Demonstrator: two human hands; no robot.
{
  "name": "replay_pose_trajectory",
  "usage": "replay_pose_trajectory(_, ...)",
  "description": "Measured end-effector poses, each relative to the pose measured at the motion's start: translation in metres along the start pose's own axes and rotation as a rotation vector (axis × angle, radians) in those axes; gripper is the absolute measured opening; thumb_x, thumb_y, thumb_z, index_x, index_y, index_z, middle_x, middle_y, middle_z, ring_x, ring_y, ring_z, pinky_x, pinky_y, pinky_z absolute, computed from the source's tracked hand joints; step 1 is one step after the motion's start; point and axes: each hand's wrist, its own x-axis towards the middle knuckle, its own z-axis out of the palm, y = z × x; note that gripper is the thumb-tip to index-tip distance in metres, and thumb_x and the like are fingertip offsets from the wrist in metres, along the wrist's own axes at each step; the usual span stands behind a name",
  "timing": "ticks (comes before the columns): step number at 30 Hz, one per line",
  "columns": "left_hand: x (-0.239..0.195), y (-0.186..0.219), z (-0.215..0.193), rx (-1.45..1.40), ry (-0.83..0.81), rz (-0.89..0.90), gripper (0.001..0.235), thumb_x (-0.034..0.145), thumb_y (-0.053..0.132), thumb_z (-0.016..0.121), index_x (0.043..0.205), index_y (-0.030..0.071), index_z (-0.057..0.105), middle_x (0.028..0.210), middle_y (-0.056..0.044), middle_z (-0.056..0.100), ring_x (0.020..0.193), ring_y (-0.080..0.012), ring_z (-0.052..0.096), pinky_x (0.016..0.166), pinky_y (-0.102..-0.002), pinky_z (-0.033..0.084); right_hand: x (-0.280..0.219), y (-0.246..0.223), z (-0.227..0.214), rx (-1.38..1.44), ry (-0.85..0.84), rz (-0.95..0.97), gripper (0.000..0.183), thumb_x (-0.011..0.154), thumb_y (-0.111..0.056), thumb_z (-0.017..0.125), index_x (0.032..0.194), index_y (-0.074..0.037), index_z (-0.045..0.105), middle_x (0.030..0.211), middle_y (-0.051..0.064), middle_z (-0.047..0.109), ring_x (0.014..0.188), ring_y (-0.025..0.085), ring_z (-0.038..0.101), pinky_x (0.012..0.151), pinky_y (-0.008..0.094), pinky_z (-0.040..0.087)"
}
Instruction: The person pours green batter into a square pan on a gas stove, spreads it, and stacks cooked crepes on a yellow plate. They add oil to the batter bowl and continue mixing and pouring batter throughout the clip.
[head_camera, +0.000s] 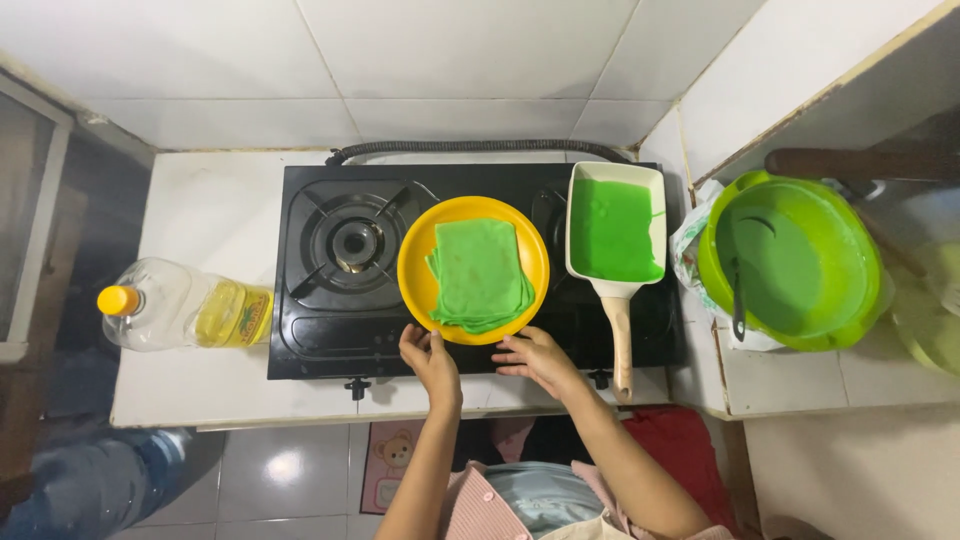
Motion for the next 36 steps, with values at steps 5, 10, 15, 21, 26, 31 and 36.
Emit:
replay_pose_trajectory(5, -0.034, 0.002, 0.017, 0.037, 0.109, 0.106, 0.051, 0.101, 0.011, 0.058, 0.144, 0.012, 0.030, 0.137, -0.012, 0.024, 0.132, -0.0308, 0.029, 0.114, -0.046, 0.026, -0.033, -0.012, -0.014, -0.239, -0.077, -0.047, 0.074, 0.099, -0.015, 0.068, 0.153, 0.014, 0.027, 0.141, 0.042, 0.049, 0.124, 0.049, 0.062, 0.097, 0.055, 0.057)
replay_pose_trajectory(10, -0.096, 0.022, 0.061, 0.034, 0.024, 0.152, 0.049, 0.098, 0.010, 0.061, 0.140, 0.018, 0.036, 0.136, -0.008, 0.026, 0.131, -0.0275, 0.028, 0.114, -0.046, 0.023, -0.057, -0.025, -0.062, -0.307, -0.236, -0.244, 0.044, 0.100, -0.010, 0.066, 0.138, 0.010, 0.056, 0.126, 0.034, 0.065, 0.116, 0.040, 0.068, 0.095, 0.049, 0.060)
replay_pose_trajectory(15, -0.142, 0.002, 0.117, 0.007, -0.229, -0.001, 0.041, 0.097, 0.010, 0.062, 0.134, 0.007, 0.044, 0.129, -0.013, 0.037, 0.126, -0.0285, 0.039, 0.110, -0.046, 0.031, -0.089, -0.043, -0.118, -0.402, -0.175, -0.370, 0.034, 0.100, -0.011, 0.065, 0.131, 0.004, 0.063, 0.115, 0.027, 0.072, 0.108, 0.031, 0.073, 0.090, 0.044, 0.063)
replay_pose_trajectory(21, -0.181, -0.012, 0.151, 0.108, -0.389, -0.164, 0.051, 0.099, 0.024, 0.061, 0.140, 0.002, 0.040, 0.129, -0.023, 0.052, 0.126, -0.0383, 0.052, 0.105, -0.050, 0.041, -0.117, -0.042, -0.189, -0.479, -0.099, -0.319, 0.032, 0.099, -0.012, 0.065, 0.129, 0.001, 0.066, 0.110, 0.023, 0.074, 0.101, 0.027, 0.074, 0.088, 0.041, 0.064)
replay_pose_trajectory(26, -0.205, -0.013, 0.165, 0.169, -0.411, -0.228, 0.055, 0.093, 0.028, 0.064, 0.138, 0.002, 0.047, 0.112, -0.021, 0.066, 0.093, -0.0300, 0.069, 0.075, -0.043, 0.055, -0.135, -0.037, -0.225, -0.500, -0.114, -0.333, 0.029, 0.099, -0.011, 0.066, 0.124, 0.003, 0.067, 0.103, 0.025, 0.074, 0.093, 0.029, 0.077, 0.083, 0.041, 0.066)
replay_pose_trajectory(31, -0.206, -0.038, 0.174, 0.157, -0.421, -0.195, 0.041, 0.093, 0.025, 0.061, 0.125, -0.002, 0.059, 0.084, -0.014, 0.072, 0.065, -0.0205, 0.072, 0.054, -0.030, 0.054, -0.138, -0.038, -0.251, -0.515, -0.070, -0.389, 0.023, 0.099, -0.011, 0.065, 0.116, 0.004, 0.068, 0.085, 0.023, 0.075, 0.075, 0.028, 0.078, 0.071, 0.038, 0.068)
replay_pose_trajectory(36, -0.211, -0.013, 0.174, 0.163, -0.462, -0.180, 0.037, 0.096, 0.023, 0.064, 0.117, -0.007, 0.066, 0.072, -0.015, 0.071, 0.052, -0.0184, 0.067, 0.043, -0.027, 0.051, -0.130, -0.039, -0.277, -1.003, 0.352, -0.369, 0.030, 0.097, -0.033, 0.069, 0.085, -0.006, 0.070, 0.065, 0.007, 0.074, 0.057, 0.018, 0.074, 0.051, 0.031, 0.061)
